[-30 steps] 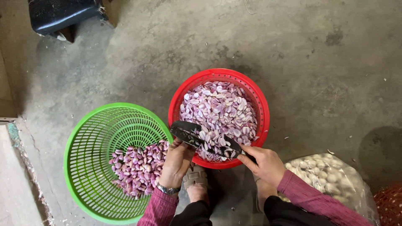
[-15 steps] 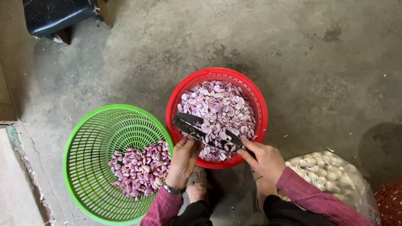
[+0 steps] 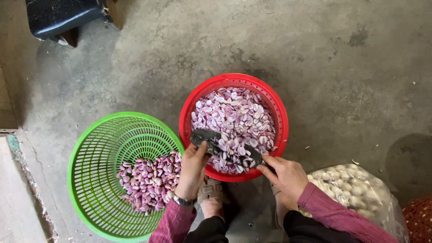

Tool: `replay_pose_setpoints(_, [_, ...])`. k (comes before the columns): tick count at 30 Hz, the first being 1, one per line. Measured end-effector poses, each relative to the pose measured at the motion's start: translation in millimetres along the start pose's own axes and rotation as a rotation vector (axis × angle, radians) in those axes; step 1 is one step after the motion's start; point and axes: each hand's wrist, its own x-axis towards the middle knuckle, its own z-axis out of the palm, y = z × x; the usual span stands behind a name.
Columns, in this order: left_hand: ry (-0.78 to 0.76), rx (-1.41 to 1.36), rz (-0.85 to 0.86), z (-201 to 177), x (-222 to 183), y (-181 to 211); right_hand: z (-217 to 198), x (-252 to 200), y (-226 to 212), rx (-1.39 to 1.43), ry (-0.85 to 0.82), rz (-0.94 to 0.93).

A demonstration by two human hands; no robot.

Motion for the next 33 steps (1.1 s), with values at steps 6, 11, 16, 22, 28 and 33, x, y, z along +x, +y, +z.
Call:
replay_pose_setpoints(6, [-0.077, -0.002, 0.013, -4, 9, 0, 5, -2, 5, -0.051, 0.096, -0.145])
replay_pose_setpoints(11, [0.058, 0.506, 0.056, -2, 10, 4, 5, -1, 5, -0.056, 0.084, -0.117])
replay_pose_setpoints(16, [-0.022, -0.053, -0.095, -5, 16, -1, 3, -2, 4, -0.063, 0.083, -0.138])
replay_pose_setpoints(22, [0.061, 0.602, 0.074, -16, 26, -29, 2, -2, 1, -0.014, 0.017, 0.012])
replay_pose_setpoints(28, [0.083, 1.183, 0.911, -47, 23, -1, -3, 0, -9, 0.285, -0.163, 0.446])
replay_pose_setpoints(33, [0.550, 1.335, 0.731, -187, 95, -33, -12, -1, -9, 0.264, -0.164, 0.486])
